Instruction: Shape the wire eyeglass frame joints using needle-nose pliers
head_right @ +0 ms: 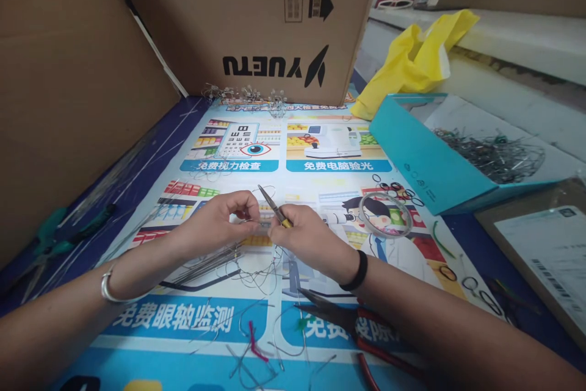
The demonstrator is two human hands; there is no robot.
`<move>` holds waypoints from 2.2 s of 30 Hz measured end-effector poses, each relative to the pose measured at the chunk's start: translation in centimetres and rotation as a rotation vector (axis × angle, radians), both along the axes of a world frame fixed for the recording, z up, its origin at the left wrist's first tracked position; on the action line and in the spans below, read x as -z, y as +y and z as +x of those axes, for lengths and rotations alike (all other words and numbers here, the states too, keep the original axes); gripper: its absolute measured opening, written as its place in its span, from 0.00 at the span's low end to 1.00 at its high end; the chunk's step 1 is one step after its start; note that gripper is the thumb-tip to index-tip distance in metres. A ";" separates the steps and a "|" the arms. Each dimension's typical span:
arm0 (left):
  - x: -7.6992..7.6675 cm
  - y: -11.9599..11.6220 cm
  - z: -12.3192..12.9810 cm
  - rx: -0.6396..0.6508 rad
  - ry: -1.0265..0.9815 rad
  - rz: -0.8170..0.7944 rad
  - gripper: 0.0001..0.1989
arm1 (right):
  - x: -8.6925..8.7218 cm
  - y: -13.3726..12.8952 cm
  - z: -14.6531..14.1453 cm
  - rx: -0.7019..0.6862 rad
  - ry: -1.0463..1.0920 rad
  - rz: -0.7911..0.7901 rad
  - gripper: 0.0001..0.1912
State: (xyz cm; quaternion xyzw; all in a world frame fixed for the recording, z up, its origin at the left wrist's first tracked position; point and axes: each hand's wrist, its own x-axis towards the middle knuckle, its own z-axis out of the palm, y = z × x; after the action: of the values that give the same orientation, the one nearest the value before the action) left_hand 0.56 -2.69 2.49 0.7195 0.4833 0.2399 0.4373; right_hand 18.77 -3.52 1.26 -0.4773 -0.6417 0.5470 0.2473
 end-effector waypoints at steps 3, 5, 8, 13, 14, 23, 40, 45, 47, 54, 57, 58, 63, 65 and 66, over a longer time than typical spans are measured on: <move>0.0 0.0 0.1 0.020 -0.014 0.020 0.03 | 0.0 0.0 -0.1 0.002 -0.005 0.014 0.02; -0.1 0.0 0.1 0.025 -0.020 0.021 0.03 | 0.0 0.0 -0.1 0.011 -0.009 0.021 0.02; 0.0 0.0 0.1 0.025 -0.023 0.023 0.04 | 0.1 0.0 -0.1 0.012 -0.013 0.015 0.03; 0.3 0.1 -0.1 0.039 -0.028 0.033 0.03 | 0.3 0.1 0.0 0.001 0.010 -0.002 0.03; 0.3 0.1 -0.2 0.039 -0.025 0.032 0.03 | 0.3 0.1 0.0 0.003 0.009 0.000 0.03; 0.6 0.1 -0.1 -0.002 -0.026 0.028 0.03 | 0.4 0.1 0.0 0.024 0.041 -0.002 0.03; 0.3 0.0 0.2 -0.009 -0.118 -0.005 0.05 | 1.0 0.2 0.1 0.027 0.059 -0.004 0.02; 0.3 0.1 0.2 -0.006 -0.117 -0.002 0.03 | 0.9 0.2 0.0 0.041 0.093 -0.043 0.02; 0.4 0.1 0.1 -0.004 -0.100 0.012 0.03 | 1.0 0.2 0.0 0.039 0.085 -0.039 0.02; 0.5 0.2 0.1 0.003 -0.118 -0.026 0.03 | 1.1 0.2 0.1 0.024 0.045 0.000 0.06; 0.4 0.2 0.1 -0.013 -0.131 -0.070 0.02 | 0.9 0.1 0.0 0.012 -0.028 0.054 0.08; 0.4 0.2 0.0 -0.022 -0.128 -0.081 0.02 | 0.8 0.1 0.0 0.006 -0.047 0.081 0.10; 0.6 0.5 -0.5 -0.043 -0.124 -0.114 0.04 | 1.1 0.4 0.5 0.019 -0.219 0.312 0.18; 0.7 0.7 -0.8 -0.045 -0.130 -0.131 0.04 | 1.1 0.5 0.9 0.036 -0.327 0.421 0.18; 0.8 0.7 -0.9 -0.051 -0.134 -0.137 0.05 | 1.2 0.5 1.0 0.040 -0.377 0.475 0.17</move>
State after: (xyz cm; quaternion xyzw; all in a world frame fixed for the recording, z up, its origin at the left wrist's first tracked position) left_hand -0.32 -1.95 1.73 0.6576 0.4863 0.2650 0.5107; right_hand 19.82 -2.98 0.09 -0.5117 -0.7768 0.2784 0.2394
